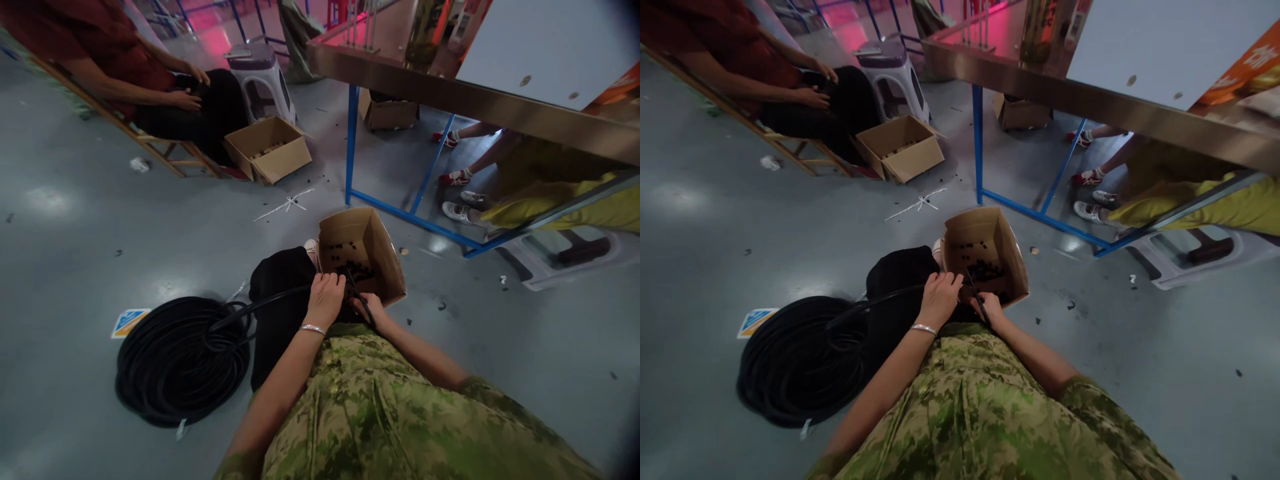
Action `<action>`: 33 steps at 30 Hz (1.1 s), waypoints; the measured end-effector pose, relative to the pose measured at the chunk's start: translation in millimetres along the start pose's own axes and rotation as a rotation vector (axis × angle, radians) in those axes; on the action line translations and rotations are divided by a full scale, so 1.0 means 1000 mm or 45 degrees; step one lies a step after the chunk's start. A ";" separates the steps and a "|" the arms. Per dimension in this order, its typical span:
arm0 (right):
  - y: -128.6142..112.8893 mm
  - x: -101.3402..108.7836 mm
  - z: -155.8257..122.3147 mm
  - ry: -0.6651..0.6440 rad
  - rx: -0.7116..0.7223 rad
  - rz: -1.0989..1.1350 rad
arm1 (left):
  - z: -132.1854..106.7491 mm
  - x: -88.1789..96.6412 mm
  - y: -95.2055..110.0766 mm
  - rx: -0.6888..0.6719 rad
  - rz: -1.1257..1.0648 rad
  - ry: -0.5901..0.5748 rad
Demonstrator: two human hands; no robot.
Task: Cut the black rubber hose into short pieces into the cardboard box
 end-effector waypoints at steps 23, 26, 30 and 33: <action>0.000 -0.003 0.009 -0.100 0.048 0.158 | -0.002 0.004 -0.002 0.041 0.019 0.008; 0.003 -0.002 0.008 -0.064 0.031 0.142 | -0.002 0.003 -0.002 0.049 0.002 0.006; 0.009 0.000 0.006 0.004 -0.007 0.103 | -0.002 0.003 -0.003 0.070 -0.034 0.009; 0.010 0.001 0.004 0.023 -0.005 0.069 | -0.002 0.003 -0.003 0.070 -0.021 0.004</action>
Point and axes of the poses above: each hand's wrist, its own z-axis towards the middle knuckle, its own x-axis out of the back of the hand, y = z × x, the point moved 8 cm from there along z, towards the middle knuckle, and after that the axes turned 9 degrees about z, right-handed, at the moved point
